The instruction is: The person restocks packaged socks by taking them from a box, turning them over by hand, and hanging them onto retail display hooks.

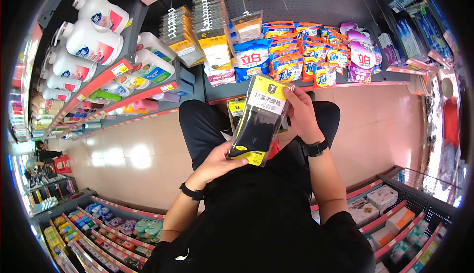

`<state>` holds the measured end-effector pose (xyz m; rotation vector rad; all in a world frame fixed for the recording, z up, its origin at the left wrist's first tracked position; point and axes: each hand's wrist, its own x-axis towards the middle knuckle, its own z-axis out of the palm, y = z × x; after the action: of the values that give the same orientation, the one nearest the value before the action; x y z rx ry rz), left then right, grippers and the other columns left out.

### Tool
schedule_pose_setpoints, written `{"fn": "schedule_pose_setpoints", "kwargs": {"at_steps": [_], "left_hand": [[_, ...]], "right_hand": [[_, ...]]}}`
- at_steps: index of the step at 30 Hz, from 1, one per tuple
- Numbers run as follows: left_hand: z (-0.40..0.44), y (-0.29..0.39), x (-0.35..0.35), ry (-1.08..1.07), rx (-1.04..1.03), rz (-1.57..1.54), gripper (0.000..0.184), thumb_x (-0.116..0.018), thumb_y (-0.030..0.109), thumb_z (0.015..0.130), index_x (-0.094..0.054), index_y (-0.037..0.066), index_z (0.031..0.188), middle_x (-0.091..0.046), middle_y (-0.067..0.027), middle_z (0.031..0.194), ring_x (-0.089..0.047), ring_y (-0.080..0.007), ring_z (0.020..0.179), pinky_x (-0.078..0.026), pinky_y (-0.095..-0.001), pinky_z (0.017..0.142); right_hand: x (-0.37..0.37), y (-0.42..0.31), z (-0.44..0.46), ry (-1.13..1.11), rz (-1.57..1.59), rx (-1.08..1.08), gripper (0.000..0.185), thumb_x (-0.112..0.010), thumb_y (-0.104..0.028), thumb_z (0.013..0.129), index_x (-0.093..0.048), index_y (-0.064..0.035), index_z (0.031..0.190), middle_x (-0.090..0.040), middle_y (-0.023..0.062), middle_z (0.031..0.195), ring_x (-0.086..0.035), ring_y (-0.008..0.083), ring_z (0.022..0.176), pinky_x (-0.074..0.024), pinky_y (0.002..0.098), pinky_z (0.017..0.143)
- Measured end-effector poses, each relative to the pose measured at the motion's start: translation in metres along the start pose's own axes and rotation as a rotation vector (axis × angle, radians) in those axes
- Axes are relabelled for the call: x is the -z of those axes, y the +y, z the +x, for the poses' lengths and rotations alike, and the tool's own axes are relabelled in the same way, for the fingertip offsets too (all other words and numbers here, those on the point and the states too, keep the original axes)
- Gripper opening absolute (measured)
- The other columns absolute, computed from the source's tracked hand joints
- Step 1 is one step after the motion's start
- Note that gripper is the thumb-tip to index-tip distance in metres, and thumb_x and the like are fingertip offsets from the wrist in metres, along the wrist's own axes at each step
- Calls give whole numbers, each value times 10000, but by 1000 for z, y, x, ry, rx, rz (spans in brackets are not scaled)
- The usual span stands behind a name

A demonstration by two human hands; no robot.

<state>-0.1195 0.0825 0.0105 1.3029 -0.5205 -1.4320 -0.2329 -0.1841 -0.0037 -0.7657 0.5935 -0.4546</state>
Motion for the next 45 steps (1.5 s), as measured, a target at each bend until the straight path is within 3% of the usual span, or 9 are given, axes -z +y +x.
{"fn": "schedule_pose_setpoints", "kwargs": {"at_steps": [6,15,20,24,26,29,32,36,45], "left_hand": [[-13,3,-24,69,61,39,236,-723,65,938,-671,-9,1155,-700,20,1021,-614,-36,920,-507,-222,834],[-16,22,-47,173,14,29,222,-708,32,936,-661,-26,1145,-684,20,1004,-600,-35,909,-486,-212,835],[-14,13,-44,132,-6,67,333,-675,10,947,-604,-12,1272,-660,9,1111,-597,-52,1011,-496,-245,882],[-20,28,-64,282,-353,541,582,-718,14,880,-508,33,1423,-617,-75,1173,-614,-120,971,-502,-266,834],[-29,50,-73,208,-388,811,728,-780,44,800,-490,81,1466,-596,-119,1088,-629,-212,932,-521,-292,796],[-27,60,-80,-71,-510,867,688,-831,133,777,-557,102,1408,-613,-129,1128,-647,-297,970,-550,-365,824],[-25,65,-84,-103,-462,856,573,-822,153,793,-623,106,1328,-630,-119,1156,-654,-307,1003,-551,-378,845],[-28,66,-80,-67,-481,854,409,-795,131,817,-694,96,1212,-661,-86,1112,-665,-282,991,-556,-380,841],[-29,60,-74,-31,-547,896,322,-803,109,804,-726,90,1116,-620,-59,958,-641,-238,869,-546,-345,754]], "right_hand": [[-3,1,-25,15,80,-6,300,-568,-182,1042,-596,10,1271,-704,74,1165,-693,141,1033,-552,292,887],[12,18,-59,-98,71,-134,364,-488,-106,1029,-531,-12,1377,-683,68,1221,-665,146,1067,-538,354,908],[2,15,-68,-124,29,-92,399,-497,-83,1019,-506,-9,1411,-654,77,1263,-650,173,1110,-526,365,945],[2,23,-65,-135,108,-68,417,-500,-54,1010,-485,-12,1425,-629,93,1310,-628,185,1166,-501,367,993],[-6,22,-64,-150,417,-204,438,-474,-149,1016,-463,-24,1435,-618,90,1168,-614,204,1042,-495,383,938],[-15,24,-60,-309,783,-327,552,-479,-315,1013,-402,-25,1476,-552,82,1010,-526,187,879,-457,358,846],[-27,21,-62,-351,943,-387,700,-550,-479,986,-374,-36,1499,-524,59,935,-480,154,799,-428,310,805],[-25,19,-61,-407,972,-401,695,-571,-479,984,-392,-48,1500,-526,54,934,-482,150,792,-427,310,802],[-16,27,-59,-492,1015,-341,842,-651,-487,925,-308,-40,1551,-631,121,1098,-617,239,1023,-458,388,1033]]}}
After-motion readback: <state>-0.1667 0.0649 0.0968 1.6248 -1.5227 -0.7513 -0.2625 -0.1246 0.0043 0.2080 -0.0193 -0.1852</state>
